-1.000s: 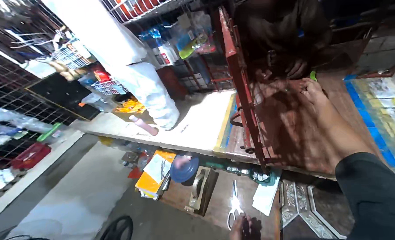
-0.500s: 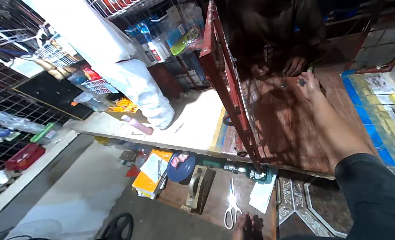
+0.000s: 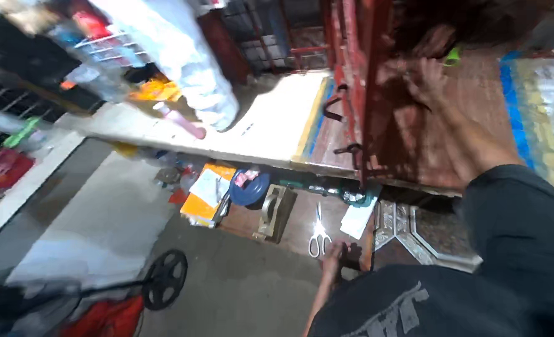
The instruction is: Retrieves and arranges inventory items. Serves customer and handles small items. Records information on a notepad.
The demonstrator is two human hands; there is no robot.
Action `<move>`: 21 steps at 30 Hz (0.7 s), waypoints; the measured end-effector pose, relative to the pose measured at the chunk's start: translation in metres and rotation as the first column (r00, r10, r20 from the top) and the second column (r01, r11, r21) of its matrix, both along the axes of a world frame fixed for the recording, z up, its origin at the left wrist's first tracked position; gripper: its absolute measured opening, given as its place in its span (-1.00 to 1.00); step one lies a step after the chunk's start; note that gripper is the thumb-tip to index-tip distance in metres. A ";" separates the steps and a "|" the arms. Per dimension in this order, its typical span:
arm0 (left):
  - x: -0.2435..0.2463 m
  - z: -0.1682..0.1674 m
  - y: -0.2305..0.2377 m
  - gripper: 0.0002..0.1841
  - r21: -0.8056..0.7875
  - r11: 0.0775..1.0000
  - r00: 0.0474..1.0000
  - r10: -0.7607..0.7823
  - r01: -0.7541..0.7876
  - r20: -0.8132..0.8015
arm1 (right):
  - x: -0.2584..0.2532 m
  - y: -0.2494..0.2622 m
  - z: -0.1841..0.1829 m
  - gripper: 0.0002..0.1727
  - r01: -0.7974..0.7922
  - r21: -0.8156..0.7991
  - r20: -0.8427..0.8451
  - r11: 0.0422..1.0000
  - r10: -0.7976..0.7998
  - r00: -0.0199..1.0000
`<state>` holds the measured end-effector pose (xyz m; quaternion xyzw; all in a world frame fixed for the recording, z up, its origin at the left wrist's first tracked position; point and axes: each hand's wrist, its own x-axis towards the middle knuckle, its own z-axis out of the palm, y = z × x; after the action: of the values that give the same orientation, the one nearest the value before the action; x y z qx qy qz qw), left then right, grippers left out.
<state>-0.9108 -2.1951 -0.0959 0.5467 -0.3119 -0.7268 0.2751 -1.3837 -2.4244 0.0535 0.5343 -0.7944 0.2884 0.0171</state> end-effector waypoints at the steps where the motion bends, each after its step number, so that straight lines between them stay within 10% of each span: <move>1: 0.001 0.000 0.002 -0.67 0.000 1.000 1.000 -0.018 0.018 0.006 | 0.008 0.014 0.005 -0.29 -0.060 -0.083 0.050 0.995 0.064 0.997; 4: 0.004 0.004 0.003 -0.66 0.036 0.997 0.997 -0.071 0.070 0.030 | 0.047 0.092 0.021 -0.34 -0.135 -0.126 0.467 0.983 0.179 0.866; 10: 0.002 -0.008 -0.004 -0.62 -0.067 0.875 0.877 -0.479 0.480 0.032 | 0.157 0.320 0.014 -0.49 -0.359 -0.193 0.779 0.913 0.365 0.510; 12: -0.007 -0.009 -0.007 -0.59 -0.066 0.805 0.808 -0.587 0.589 0.053 | 0.172 0.376 -0.024 -0.47 -0.339 -0.125 0.885 0.933 0.259 0.388; 17: -0.040 0.009 -0.003 -0.66 -0.012 0.731 0.727 -0.678 0.683 0.106 | 0.160 0.448 -0.104 -0.51 0.164 0.396 0.732 0.904 -0.418 0.538; 21: -0.050 0.018 0.003 -0.70 -0.014 0.678 0.676 -0.731 0.735 0.093 | 0.170 0.465 -0.115 -0.50 0.247 0.447 0.682 0.860 -0.506 0.527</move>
<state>-0.9609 -2.1920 -0.0782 0.3974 -0.5334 -0.7457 -0.0381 -1.2138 -1.9593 -0.0617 0.1636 -0.8513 0.3580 -0.3471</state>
